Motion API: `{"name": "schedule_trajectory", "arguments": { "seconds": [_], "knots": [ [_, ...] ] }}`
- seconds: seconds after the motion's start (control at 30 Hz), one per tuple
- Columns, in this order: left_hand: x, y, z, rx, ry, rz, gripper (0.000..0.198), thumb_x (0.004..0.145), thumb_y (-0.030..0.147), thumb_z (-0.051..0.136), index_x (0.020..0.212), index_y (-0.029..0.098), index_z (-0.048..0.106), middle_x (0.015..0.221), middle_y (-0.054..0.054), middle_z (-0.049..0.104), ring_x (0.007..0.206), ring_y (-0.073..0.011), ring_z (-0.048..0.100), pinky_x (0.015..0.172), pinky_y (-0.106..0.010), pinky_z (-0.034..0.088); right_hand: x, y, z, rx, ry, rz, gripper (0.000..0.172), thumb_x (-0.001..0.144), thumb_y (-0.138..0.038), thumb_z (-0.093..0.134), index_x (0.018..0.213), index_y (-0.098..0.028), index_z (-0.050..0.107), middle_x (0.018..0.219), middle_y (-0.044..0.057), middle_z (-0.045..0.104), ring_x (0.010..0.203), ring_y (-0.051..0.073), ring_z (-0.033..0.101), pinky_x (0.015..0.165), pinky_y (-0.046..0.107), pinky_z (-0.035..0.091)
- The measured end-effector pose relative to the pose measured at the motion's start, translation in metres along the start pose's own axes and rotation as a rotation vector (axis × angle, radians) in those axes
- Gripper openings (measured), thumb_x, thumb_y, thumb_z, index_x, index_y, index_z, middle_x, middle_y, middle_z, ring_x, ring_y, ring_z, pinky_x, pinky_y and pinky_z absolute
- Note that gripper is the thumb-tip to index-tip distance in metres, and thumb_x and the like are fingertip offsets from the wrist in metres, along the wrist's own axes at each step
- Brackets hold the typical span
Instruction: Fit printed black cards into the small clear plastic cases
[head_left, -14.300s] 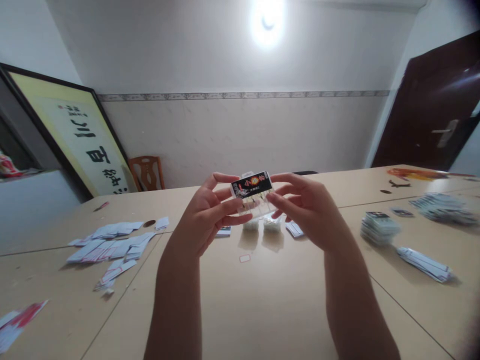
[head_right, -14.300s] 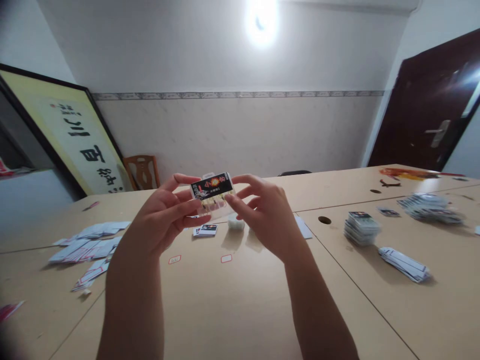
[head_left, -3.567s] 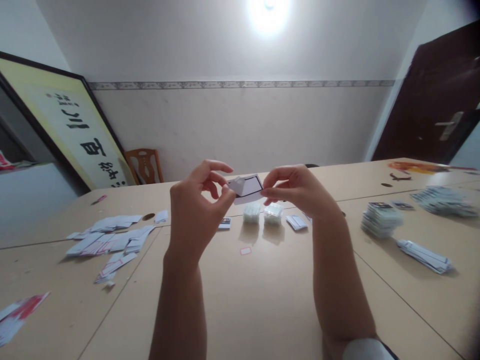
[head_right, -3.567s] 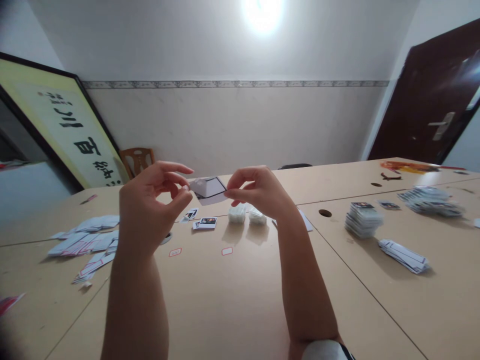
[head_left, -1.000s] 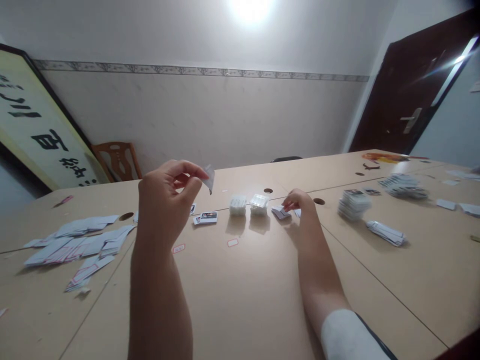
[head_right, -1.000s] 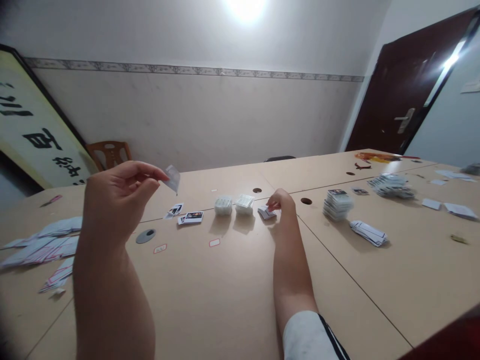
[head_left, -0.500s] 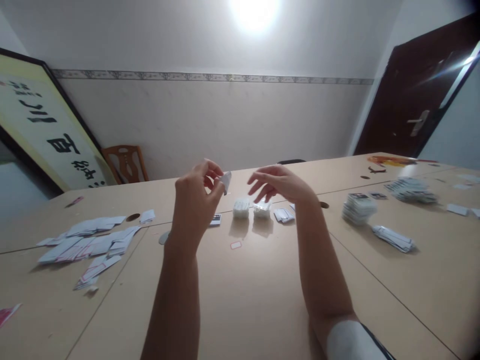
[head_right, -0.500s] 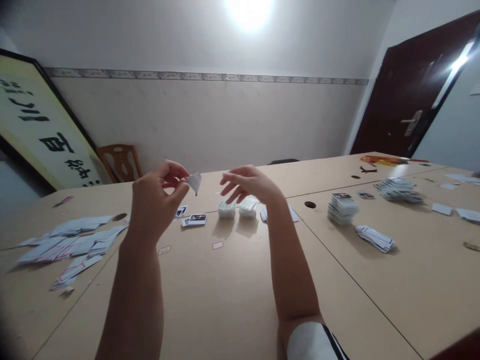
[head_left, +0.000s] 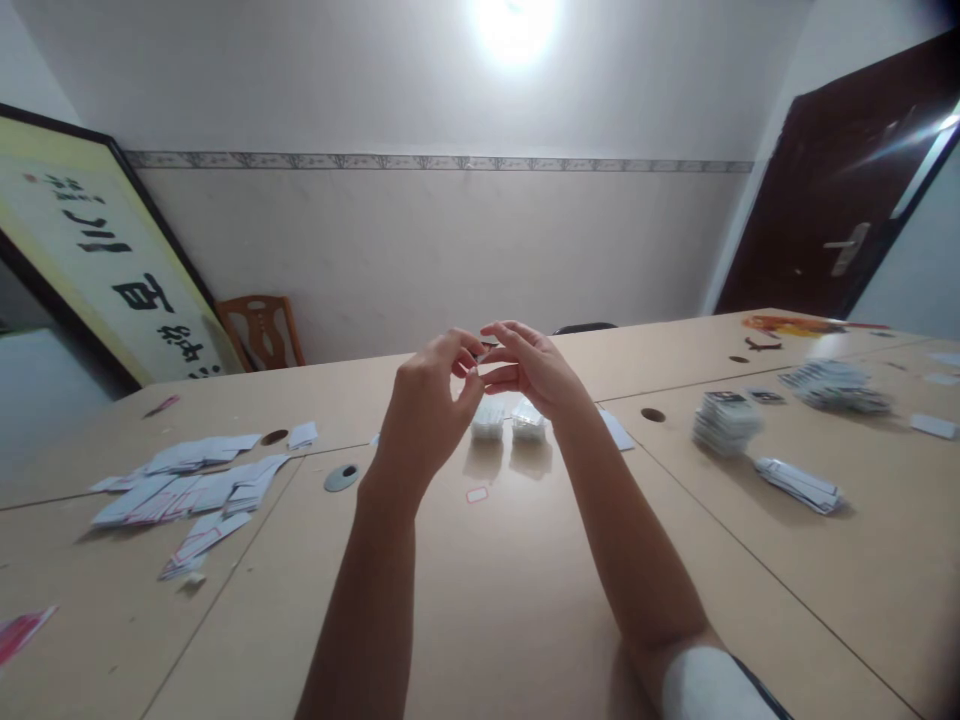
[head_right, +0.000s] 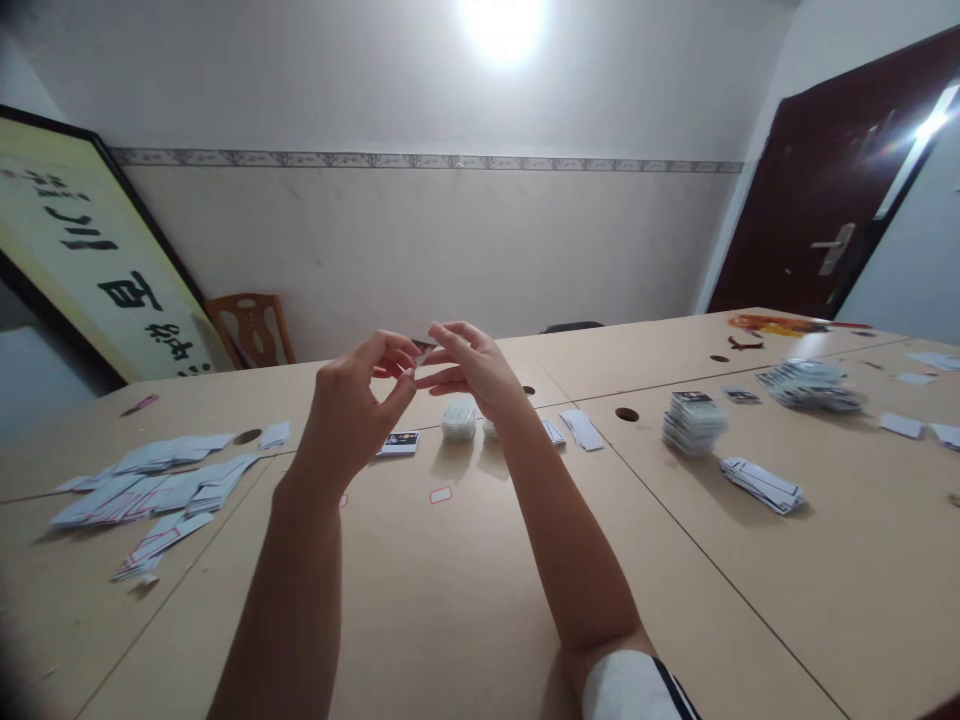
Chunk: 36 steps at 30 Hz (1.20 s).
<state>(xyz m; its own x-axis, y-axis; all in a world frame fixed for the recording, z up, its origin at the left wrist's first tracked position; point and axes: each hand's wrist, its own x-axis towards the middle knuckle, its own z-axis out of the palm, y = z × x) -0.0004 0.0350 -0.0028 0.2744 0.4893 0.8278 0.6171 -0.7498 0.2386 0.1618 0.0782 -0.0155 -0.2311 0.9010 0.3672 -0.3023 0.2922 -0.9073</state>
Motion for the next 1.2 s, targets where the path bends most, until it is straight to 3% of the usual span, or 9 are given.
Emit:
{"name": "schedule_trajectory", "arguments": {
  "seconds": [0.2,0.33,0.47,0.53,0.67,0.77,0.87,1.0,1.2],
  "knots": [
    [0.001,0.001,-0.005,-0.078,-0.078,-0.002,0.017,0.083,0.011,0.058,0.096,0.023,0.063,0.086,0.000,0.071,0.075,-0.0155,0.067,0.075,-0.031,0.055,0.003,0.000,-0.003,-0.045,0.075,-0.030,0.036,0.075,-0.038,0.076,0.103,-0.025,0.059,0.084,-0.001,0.071,0.071,0.017,0.074,0.073,0.032,0.060],
    [0.000,-0.001,-0.014,-0.108,-0.046,-0.061,0.012,0.085,0.016,0.061,0.093,0.022,0.065,0.082,0.000,0.072,0.074,-0.0150,0.068,0.072,-0.029,0.056,0.013,0.012,-0.010,-0.143,0.158,-0.041,0.028,0.078,-0.030,0.068,0.102,-0.024,0.055,0.085,0.000,0.072,0.072,0.017,0.075,0.068,0.029,0.057],
    [-0.001,-0.002,-0.023,-0.124,0.020,-0.106,0.010,0.084,0.018,0.063,0.092,0.022,0.067,0.081,0.001,0.072,0.075,-0.0144,0.068,0.077,-0.029,0.056,0.034,0.042,-0.021,-0.620,0.275,-0.074,0.006,0.085,-0.018,0.052,0.089,-0.022,0.054,0.086,0.002,0.072,0.075,0.017,0.073,0.065,0.027,0.053],
    [-0.002,-0.002,-0.027,-0.131,0.054,-0.124,0.009,0.083,0.018,0.064,0.090,0.022,0.067,0.082,0.001,0.072,0.075,-0.0138,0.067,0.078,-0.028,0.056,0.043,0.061,-0.027,-0.904,0.315,-0.116,0.018,0.083,-0.007,0.046,0.081,-0.021,0.058,0.087,0.004,0.071,0.084,0.019,0.070,0.075,0.030,0.052],
    [-0.003,-0.001,-0.032,-0.151,0.108,-0.149,0.008,0.082,0.019,0.066,0.089,0.022,0.068,0.082,0.001,0.072,0.074,-0.0133,0.067,0.078,-0.028,0.056,0.053,0.095,-0.037,-1.053,0.274,-0.100,0.028,0.082,-0.001,0.044,0.085,-0.021,0.063,0.096,0.007,0.070,0.101,0.023,0.064,0.092,0.036,0.046],
    [-0.003,-0.001,-0.034,-0.155,0.123,-0.149,0.007,0.082,0.018,0.066,0.087,0.022,0.068,0.082,0.001,0.072,0.073,-0.0127,0.066,0.078,-0.027,0.057,0.053,0.115,-0.046,-1.107,0.166,-0.070,0.022,0.085,-0.009,0.055,0.103,-0.021,0.062,0.121,0.010,0.063,0.104,0.023,0.062,0.096,0.036,0.044],
    [-0.003,-0.003,-0.035,-0.165,0.123,-0.142,0.007,0.083,0.018,0.066,0.088,0.022,0.068,0.083,0.001,0.072,0.073,-0.0124,0.066,0.077,-0.026,0.056,0.051,0.131,-0.054,-1.132,0.042,-0.019,0.042,0.080,-0.022,0.074,0.119,-0.022,0.058,0.142,0.014,0.048,0.103,0.023,0.063,0.095,0.038,0.046],
    [-0.003,-0.004,-0.035,-0.183,0.114,-0.145,0.007,0.083,0.019,0.066,0.089,0.022,0.068,0.084,0.001,0.072,0.074,-0.0120,0.067,0.075,-0.025,0.056,0.050,0.145,-0.058,-1.151,-0.076,0.034,0.071,0.067,-0.018,0.085,0.130,-0.022,0.053,0.152,0.019,0.036,0.115,0.030,0.059,0.099,0.044,0.043],
    [-0.003,-0.005,-0.035,-0.178,0.104,-0.152,0.008,0.082,0.018,0.066,0.089,0.022,0.068,0.084,0.001,0.073,0.073,-0.0119,0.067,0.074,-0.023,0.055,0.051,0.144,-0.057,-1.103,-0.091,0.017,0.082,0.069,-0.004,0.076,0.140,-0.027,0.042,0.148,0.016,0.040,0.116,0.027,0.058,0.098,0.043,0.045]
  ]
}}
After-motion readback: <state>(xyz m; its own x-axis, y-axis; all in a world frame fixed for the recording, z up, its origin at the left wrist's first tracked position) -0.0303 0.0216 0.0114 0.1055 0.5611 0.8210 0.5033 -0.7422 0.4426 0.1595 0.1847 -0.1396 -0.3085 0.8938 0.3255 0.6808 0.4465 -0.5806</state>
